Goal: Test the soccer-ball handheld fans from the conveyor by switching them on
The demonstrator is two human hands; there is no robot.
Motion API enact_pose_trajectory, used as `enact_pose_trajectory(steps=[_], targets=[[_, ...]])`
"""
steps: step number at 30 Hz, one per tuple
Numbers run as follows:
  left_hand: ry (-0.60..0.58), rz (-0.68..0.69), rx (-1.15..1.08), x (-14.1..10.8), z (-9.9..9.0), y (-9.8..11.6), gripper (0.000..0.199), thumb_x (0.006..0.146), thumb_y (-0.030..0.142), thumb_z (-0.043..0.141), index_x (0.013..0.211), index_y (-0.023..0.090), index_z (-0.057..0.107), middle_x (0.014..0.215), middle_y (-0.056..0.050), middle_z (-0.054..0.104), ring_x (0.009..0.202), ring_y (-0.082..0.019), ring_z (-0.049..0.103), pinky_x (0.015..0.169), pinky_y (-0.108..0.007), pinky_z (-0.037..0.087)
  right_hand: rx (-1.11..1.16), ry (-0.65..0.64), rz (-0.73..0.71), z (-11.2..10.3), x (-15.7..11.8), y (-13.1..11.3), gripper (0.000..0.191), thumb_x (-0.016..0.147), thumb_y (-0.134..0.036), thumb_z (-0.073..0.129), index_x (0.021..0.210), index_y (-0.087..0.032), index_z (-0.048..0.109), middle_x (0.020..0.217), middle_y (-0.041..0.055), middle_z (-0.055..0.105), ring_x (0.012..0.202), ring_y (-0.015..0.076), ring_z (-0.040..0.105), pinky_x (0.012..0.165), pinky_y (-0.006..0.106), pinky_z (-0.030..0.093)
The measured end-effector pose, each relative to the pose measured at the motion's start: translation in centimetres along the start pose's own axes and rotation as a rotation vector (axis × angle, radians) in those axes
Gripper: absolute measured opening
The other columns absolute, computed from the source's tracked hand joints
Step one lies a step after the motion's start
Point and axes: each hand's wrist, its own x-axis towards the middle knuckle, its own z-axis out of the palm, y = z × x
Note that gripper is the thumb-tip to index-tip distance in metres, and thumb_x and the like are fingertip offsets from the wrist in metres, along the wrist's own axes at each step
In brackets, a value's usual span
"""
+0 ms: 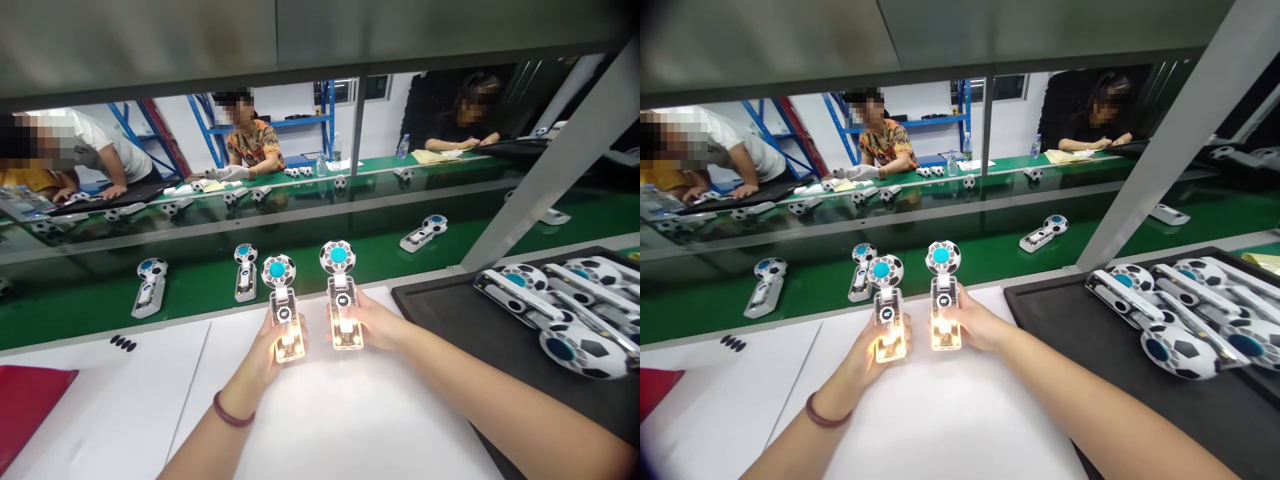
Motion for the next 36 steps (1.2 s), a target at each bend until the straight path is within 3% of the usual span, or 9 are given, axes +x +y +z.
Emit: enact_pose_trajectory(steps=[15,36], targets=[[0.006,-0.025,0.057,-0.02,0.12,0.07,0.032,0.073,0.022,0.059,0.101,0.02,0.044,0.084,-0.004,0.057,0.065,-0.018,0.057,0.055,-0.032,0.048,-0.057,-0.012,-0.034,-0.22,-0.21,0.07,0.061,0.076,-0.025,0.065,0.12,-0.03,0.023,0.088,-0.0001,0.055,0.077,0.0173,0.06,0.076,0.042,0.047],[-0.004,-0.002,0.033,-0.07,0.52,0.18,0.036,0.069,0.022,0.063,0.1,0.021,0.044,0.084,-0.005,0.058,0.064,-0.018,0.058,0.057,-0.032,0.048,-0.049,0.008,-0.026,0.08,-0.18,-0.16,0.069,0.069,-0.03,0.07,0.119,-0.028,0.023,0.086,0.0,0.056,0.077,0.0183,0.061,0.076,0.042,0.047]])
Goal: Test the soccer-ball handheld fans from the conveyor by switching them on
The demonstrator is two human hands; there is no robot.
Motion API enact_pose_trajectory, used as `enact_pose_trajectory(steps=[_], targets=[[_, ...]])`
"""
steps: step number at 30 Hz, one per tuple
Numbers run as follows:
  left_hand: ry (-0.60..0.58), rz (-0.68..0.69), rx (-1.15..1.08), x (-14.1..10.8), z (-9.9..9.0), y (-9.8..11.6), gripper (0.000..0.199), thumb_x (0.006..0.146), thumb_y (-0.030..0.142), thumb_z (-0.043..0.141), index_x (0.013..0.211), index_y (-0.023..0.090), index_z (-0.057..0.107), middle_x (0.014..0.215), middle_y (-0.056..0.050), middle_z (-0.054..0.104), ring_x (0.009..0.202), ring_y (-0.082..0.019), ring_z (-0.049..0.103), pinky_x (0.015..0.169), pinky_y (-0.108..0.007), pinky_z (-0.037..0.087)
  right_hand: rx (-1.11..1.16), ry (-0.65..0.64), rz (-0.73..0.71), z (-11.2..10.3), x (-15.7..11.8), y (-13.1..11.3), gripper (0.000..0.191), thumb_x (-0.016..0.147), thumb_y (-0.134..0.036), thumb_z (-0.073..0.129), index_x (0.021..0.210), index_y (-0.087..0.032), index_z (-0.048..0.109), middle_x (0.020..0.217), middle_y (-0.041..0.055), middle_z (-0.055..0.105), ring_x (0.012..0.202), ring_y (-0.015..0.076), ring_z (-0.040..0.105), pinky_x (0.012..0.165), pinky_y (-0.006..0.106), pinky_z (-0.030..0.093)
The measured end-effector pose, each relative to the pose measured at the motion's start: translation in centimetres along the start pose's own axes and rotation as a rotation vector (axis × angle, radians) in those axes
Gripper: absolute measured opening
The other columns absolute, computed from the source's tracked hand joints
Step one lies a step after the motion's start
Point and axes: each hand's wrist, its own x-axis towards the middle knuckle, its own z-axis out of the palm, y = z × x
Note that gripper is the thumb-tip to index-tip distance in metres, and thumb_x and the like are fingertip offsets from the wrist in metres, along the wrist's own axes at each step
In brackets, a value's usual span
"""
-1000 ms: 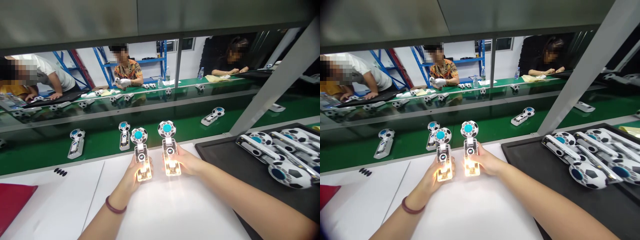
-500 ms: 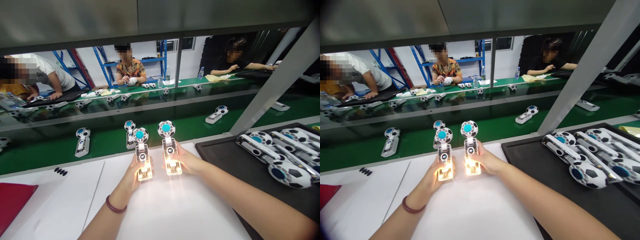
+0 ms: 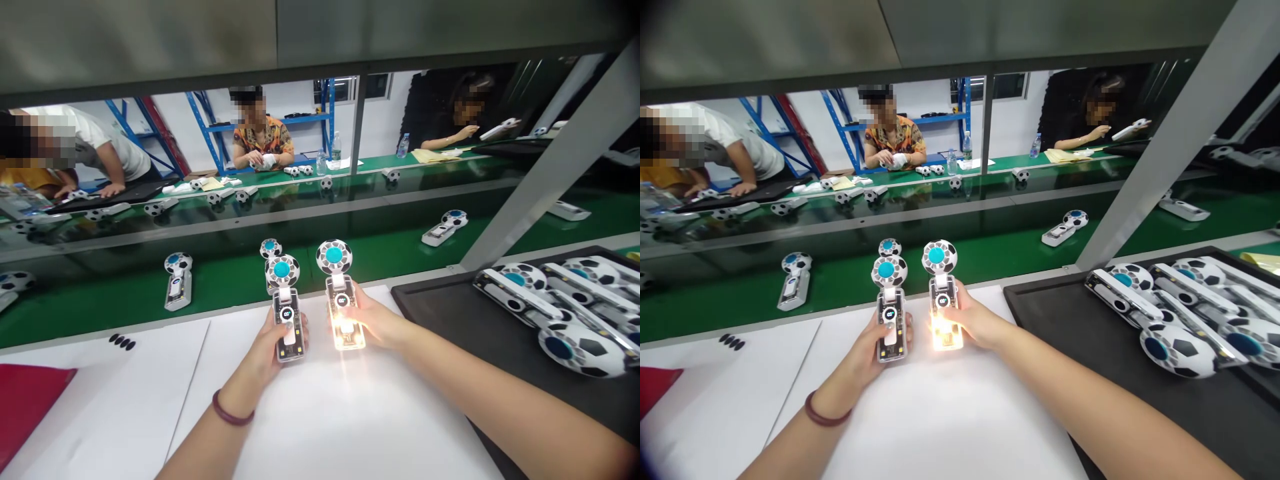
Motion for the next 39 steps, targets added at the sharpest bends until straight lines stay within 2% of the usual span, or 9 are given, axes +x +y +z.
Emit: enact_pose_trajectory(steps=[6,12,16,21,30,39], targets=[[0.0,-0.006,-0.013,0.23,-0.05,-0.18,0.04,0.071,0.023,0.061,0.104,0.022,0.04,0.083,-0.004,0.059,0.063,-0.017,0.058,0.055,-0.03,0.047,0.008,0.056,-0.016,-0.09,0.13,-0.06,0.064,0.069,-0.029,0.069,0.116,-0.029,0.026,0.086,-0.0003,0.056,0.075,0.0183,0.061,0.075,0.04,0.047],[-0.026,0.008,0.015,0.29,-0.48,-0.33,0.048,0.066,0.023,0.07,0.104,0.022,0.041,0.089,-0.005,0.058,0.07,-0.019,0.059,0.06,-0.034,0.049,0.052,0.098,0.003,0.0,0.04,-0.3,0.08,0.057,-0.019,0.075,0.118,-0.03,0.026,0.087,-0.0024,0.054,0.076,0.0164,0.058,0.073,0.035,0.045],[-0.026,0.014,0.047,0.18,-0.41,-0.37,0.044,0.069,0.022,0.067,0.104,0.022,0.04,0.09,-0.005,0.057,0.07,-0.018,0.058,0.061,-0.033,0.048,0.039,0.09,0.014,-0.02,-0.09,-0.34,0.083,0.057,-0.019,0.074,0.121,-0.032,0.022,0.087,-0.0025,0.053,0.077,0.0168,0.057,0.074,0.037,0.045],[0.006,0.022,0.039,0.2,-0.25,-0.22,0.048,0.066,0.021,0.068,0.105,0.024,0.04,0.089,-0.004,0.058,0.07,-0.019,0.059,0.062,-0.035,0.048,0.012,0.068,0.011,-0.09,-0.08,-0.25,0.082,0.059,-0.02,0.073,0.122,-0.031,0.022,0.086,-0.0022,0.053,0.078,0.0175,0.058,0.075,0.037,0.045],[-0.005,0.033,0.036,0.26,-0.43,-0.33,0.05,0.066,0.022,0.069,0.106,0.024,0.04,0.088,-0.004,0.058,0.069,-0.019,0.059,0.061,-0.034,0.049,-0.007,0.027,-0.022,-0.1,0.04,-0.11,0.083,0.06,-0.023,0.073,0.122,-0.028,0.018,0.084,0.0005,0.058,0.077,0.0202,0.06,0.073,0.037,0.045],[0.005,0.019,0.047,0.25,-0.24,-0.21,0.05,0.066,0.02,0.068,0.106,0.024,0.038,0.09,-0.004,0.057,0.07,-0.019,0.058,0.063,-0.034,0.048,-0.017,0.048,-0.01,0.12,0.06,-0.26,0.084,0.058,-0.021,0.073,0.121,-0.027,0.019,0.082,-0.0012,0.057,0.075,0.0193,0.06,0.073,0.037,0.045]])
